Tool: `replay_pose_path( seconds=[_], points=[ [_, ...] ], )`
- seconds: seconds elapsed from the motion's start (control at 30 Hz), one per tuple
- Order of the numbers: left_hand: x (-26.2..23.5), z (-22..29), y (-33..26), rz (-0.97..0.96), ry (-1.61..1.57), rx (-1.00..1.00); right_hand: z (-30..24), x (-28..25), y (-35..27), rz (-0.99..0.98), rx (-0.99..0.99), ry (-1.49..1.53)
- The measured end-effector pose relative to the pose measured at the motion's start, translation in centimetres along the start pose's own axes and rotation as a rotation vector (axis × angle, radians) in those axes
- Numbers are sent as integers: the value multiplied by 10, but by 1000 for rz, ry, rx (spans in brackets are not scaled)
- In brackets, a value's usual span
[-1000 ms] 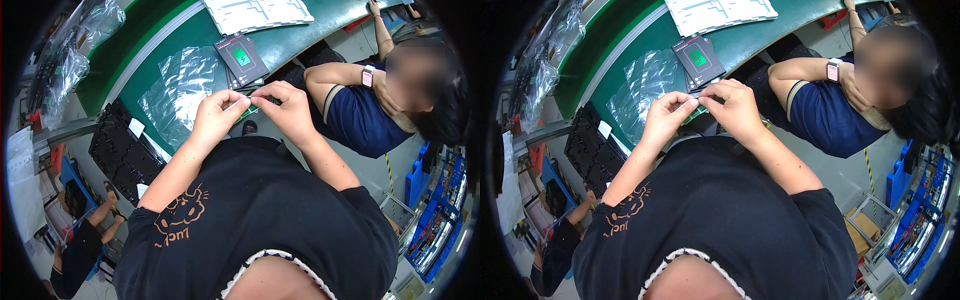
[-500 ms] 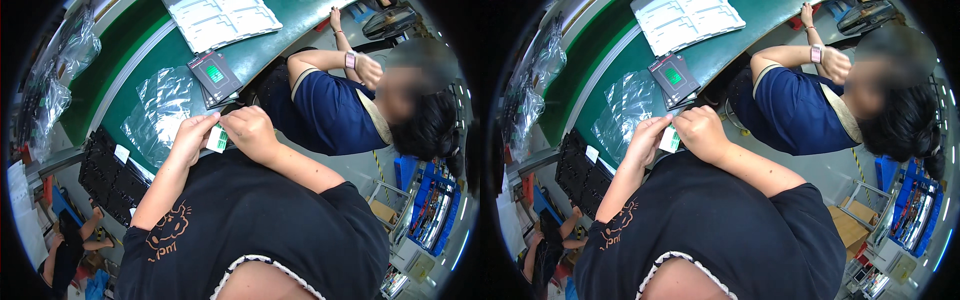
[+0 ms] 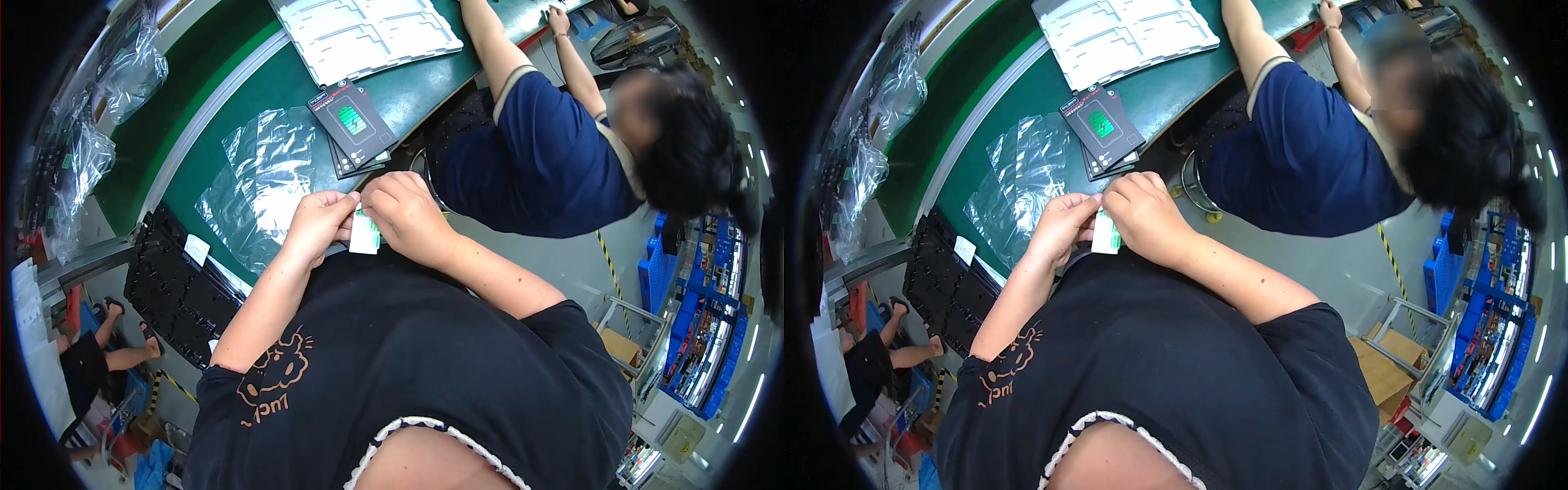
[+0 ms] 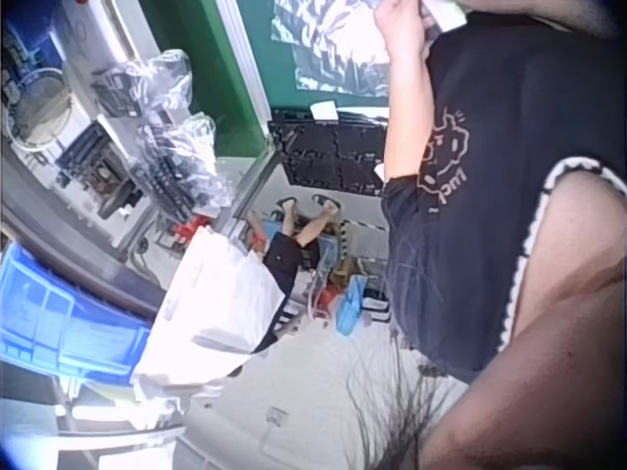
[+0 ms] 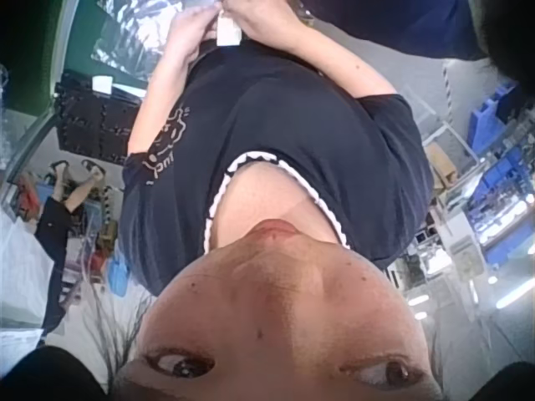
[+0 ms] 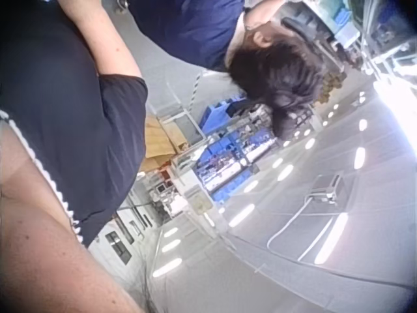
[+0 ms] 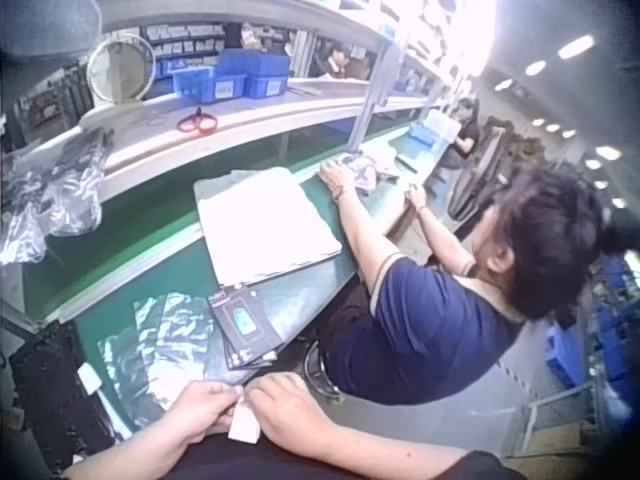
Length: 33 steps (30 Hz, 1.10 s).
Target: The person peels green labels from a backing sheet and applies them to small black rectangular packages on a green workbench. They handle the packages one at a time, aligning and smoothing each label before moving to the next item.
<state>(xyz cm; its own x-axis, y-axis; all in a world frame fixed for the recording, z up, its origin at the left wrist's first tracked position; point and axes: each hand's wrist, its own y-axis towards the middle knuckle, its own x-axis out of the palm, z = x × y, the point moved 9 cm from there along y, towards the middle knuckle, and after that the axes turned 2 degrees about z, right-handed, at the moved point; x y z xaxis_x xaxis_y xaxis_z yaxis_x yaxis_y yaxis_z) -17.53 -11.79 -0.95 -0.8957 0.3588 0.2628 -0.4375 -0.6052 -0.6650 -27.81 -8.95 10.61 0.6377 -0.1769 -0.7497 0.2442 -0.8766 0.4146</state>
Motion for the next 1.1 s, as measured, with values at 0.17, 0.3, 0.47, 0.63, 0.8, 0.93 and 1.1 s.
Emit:
replay_pose_path(
  seconds=[0.17, 0.3, 0.47, 0.63, 0.8, 0.93, 1.1],
  points=[
    [-12, 17, 4, 130, 396, 357, 37, -26, -1, 269, 269, 189],
    [19, 56, -24, 140, 864, 756, 106, -20, -17, 363, 658, 383],
    [36, 55, -25, 120, 1104, 904, 142, 5, -16, 192, 838, 405],
    [42, 51, -17, 112, 1225, 870, 153, 6, 9, 79, 774, 336],
    [41, 49, -16, 112, 1257, 859, 147, 9, 27, -80, 696, 236],
    [40, 48, -17, 115, 1248, 867, 147, 12, 32, -151, 659, 213],
    [40, 47, -17, 111, 1243, 876, 151, 17, 31, -207, 667, 230]
  ],
)
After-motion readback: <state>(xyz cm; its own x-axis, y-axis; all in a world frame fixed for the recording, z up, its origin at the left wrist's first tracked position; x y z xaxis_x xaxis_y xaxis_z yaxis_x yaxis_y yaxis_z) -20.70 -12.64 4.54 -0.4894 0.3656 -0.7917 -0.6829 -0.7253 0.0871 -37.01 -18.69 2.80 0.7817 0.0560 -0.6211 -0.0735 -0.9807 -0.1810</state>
